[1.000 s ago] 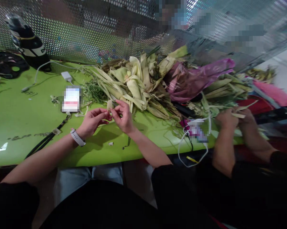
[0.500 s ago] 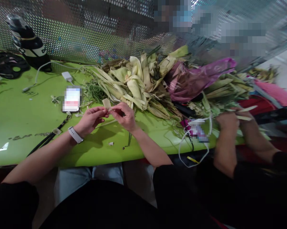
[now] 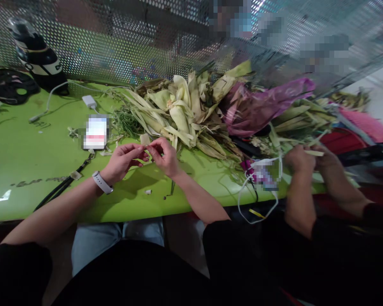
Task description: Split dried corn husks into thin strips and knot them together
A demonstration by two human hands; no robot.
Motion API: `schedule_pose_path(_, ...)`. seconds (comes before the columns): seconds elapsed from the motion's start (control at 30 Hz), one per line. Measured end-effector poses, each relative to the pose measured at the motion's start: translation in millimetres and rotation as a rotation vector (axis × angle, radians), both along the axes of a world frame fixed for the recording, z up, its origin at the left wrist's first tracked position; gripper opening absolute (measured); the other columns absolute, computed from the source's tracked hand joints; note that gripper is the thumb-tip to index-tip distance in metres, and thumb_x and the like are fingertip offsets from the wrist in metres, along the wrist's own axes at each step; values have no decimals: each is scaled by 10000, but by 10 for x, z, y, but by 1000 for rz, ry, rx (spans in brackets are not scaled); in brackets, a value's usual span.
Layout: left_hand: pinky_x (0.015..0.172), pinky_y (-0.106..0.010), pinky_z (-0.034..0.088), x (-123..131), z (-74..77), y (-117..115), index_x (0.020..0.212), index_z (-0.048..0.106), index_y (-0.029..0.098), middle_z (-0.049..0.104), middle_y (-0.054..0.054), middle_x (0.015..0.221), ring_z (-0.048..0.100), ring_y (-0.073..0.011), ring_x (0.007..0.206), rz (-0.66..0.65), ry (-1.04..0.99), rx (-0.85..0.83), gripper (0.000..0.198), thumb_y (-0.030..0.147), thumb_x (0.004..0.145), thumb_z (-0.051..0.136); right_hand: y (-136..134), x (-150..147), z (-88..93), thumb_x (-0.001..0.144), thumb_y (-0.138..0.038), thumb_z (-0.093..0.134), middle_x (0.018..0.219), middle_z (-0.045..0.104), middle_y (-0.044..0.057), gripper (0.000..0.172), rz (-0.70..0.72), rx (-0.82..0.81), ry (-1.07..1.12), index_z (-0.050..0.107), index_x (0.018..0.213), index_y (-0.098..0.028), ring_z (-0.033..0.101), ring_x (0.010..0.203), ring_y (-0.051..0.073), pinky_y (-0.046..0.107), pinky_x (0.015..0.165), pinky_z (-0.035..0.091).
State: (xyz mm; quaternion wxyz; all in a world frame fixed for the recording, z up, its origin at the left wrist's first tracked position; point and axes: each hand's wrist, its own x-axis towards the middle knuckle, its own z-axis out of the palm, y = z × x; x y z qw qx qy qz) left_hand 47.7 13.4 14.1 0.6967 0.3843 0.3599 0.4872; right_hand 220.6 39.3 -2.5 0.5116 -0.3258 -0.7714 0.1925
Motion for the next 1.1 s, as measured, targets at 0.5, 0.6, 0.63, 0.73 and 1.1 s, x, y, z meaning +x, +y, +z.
schedule_pose_path(0.5, 561, -207, 497, -39, -18, 66, 807, 695, 150, 705, -42, 727, 662, -125, 668, -16, 62, 54, 165, 300, 766, 749, 21, 42, 34, 932, -347, 597, 754, 551, -32, 177, 105, -53, 32, 580, 1045, -211, 496, 586, 74, 213, 536, 434)
schedule_pose_path(0.6, 528, -195, 456, -41, -39, 86, 782, 694, 146, 695, -41, 701, 640, -111, 634, -13, 9, -4, 154, 282, 745, 754, 61, 68, 36, 930, -323, 610, 828, 599, 9, 120, 85, 52, -44, 638, 966, -212, 540, 670, 102, 244, 594, 474)
schedule_pose_path(0.63, 525, -196, 449, -40, -45, 91, 780, 697, 143, 694, -42, 696, 631, -106, 622, -8, -3, -18, 154, 281, 742, 754, 73, 75, 31, 930, -330, 610, 843, 611, 20, 124, 74, 82, -68, 650, 954, -215, 552, 697, 115, 256, 610, 485)
schedule_pose_path(0.73, 526, -201, 437, -39, -57, 102, 770, 705, 134, 686, -40, 673, 599, -91, 585, 12, -28, -44, 149, 269, 729, 753, 98, 84, 14, 932, -346, 607, 862, 624, 36, 140, 46, 144, -117, 667, 955, -222, 576, 753, 143, 283, 639, 505)
schedule_pose_path(1.1, 531, -203, 428, -22, -33, 67, 752, 721, 125, 684, -30, 637, 602, -91, 568, 49, 32, 23, 168, 290, 752, 755, 111, 56, -20, 930, -237, 614, 849, 638, 23, 67, 55, 331, -72, 676, 950, -225, 621, 807, 131, 269, 714, 537)
